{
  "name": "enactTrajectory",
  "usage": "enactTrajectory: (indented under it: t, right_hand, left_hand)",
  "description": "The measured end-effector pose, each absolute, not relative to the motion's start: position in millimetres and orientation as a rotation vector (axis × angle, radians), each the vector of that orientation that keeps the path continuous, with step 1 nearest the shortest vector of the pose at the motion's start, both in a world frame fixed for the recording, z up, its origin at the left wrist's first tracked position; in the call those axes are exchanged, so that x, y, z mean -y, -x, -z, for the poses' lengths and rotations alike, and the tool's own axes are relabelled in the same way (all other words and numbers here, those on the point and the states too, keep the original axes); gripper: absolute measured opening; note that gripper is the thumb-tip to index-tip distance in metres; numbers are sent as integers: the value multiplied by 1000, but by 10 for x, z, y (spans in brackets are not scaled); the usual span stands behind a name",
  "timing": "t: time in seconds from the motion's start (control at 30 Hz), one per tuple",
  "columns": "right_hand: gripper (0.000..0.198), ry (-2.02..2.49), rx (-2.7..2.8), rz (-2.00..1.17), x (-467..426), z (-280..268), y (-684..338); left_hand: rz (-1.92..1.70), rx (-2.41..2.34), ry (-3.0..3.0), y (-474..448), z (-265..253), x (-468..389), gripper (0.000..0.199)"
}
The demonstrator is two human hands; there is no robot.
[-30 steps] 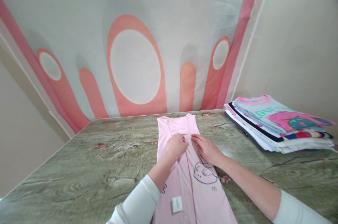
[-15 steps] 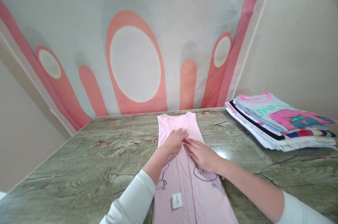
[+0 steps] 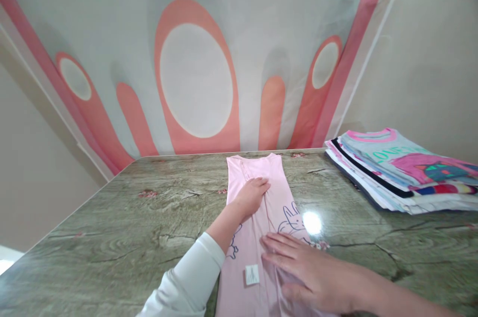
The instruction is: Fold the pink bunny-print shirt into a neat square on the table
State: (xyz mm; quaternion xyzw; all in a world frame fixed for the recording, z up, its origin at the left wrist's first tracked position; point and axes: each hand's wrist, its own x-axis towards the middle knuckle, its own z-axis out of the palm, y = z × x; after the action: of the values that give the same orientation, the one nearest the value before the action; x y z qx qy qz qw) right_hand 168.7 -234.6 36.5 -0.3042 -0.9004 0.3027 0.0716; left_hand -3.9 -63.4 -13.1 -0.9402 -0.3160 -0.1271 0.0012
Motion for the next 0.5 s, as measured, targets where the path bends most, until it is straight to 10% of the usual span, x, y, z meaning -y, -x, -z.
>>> enactTrajectory:
  t: [0.5]
  right_hand:
    - [45,1165,2358,-325,1112,220,-1920]
  left_hand:
    - [334,849,3121,316,-257,1761,18]
